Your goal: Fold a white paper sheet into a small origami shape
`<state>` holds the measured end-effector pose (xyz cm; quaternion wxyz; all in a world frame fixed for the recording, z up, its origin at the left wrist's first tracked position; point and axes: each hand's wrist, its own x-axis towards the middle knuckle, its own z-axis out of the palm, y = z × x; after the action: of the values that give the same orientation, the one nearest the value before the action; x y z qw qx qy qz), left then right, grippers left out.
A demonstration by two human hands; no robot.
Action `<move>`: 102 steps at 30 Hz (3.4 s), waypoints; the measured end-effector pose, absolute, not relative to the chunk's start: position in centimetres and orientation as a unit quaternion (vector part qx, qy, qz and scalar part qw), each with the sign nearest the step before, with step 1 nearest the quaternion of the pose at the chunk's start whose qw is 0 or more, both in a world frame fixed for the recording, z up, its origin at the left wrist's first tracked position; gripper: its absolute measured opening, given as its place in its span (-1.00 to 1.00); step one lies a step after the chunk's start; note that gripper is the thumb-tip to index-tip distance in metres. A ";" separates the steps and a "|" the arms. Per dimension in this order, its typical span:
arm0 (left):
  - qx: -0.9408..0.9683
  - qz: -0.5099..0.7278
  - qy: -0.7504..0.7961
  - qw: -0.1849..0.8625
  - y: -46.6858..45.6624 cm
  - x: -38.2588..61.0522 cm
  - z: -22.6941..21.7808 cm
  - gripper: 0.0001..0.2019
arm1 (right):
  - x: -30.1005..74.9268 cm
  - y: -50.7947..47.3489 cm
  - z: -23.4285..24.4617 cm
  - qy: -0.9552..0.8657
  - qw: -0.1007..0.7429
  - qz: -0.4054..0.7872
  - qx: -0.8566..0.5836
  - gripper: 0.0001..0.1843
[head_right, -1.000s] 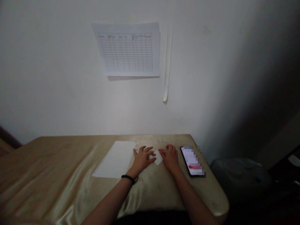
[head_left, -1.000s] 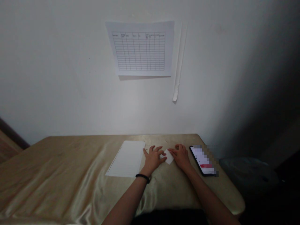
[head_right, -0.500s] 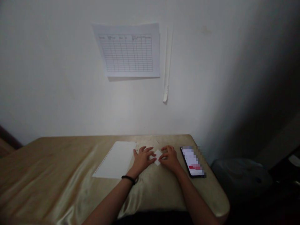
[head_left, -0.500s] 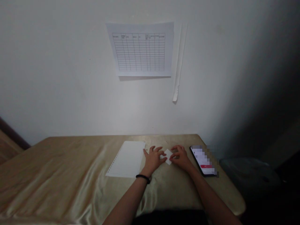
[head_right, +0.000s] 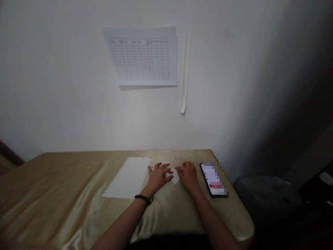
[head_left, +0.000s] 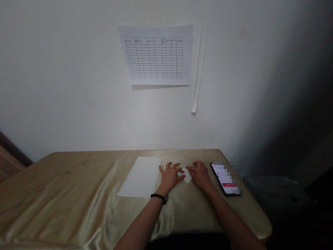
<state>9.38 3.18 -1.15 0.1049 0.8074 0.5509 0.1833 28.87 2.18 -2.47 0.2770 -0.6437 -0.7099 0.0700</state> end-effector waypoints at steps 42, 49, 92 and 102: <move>0.807 0.180 0.551 0.113 3.2 9.4 -1.0 -0.80 | 29.8 1.5 -2.0 -0.742 0.313 0.188 -0.562 -0.92; 0.809 0.173 0.551 0.111 3.1 9.3 -0.8 -0.77 | 29.7 1.4 -2.1 -0.716 0.341 0.180 -0.582 -0.96; 0.805 0.202 0.546 0.114 3.2 9.3 -1.1 -0.84 | 29.0 2.4 -3.2 -0.699 0.287 0.070 -0.652 -0.64; 0.794 0.218 0.555 0.115 3.5 9.2 -1.4 -0.72 | 29.5 2.0 -2.9 -0.700 0.301 0.102 -0.639 -0.57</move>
<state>9.22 3.45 -1.44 0.1147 0.7944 0.5552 0.2180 29.52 1.99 -2.94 0.3014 -0.6391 -0.7001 0.1025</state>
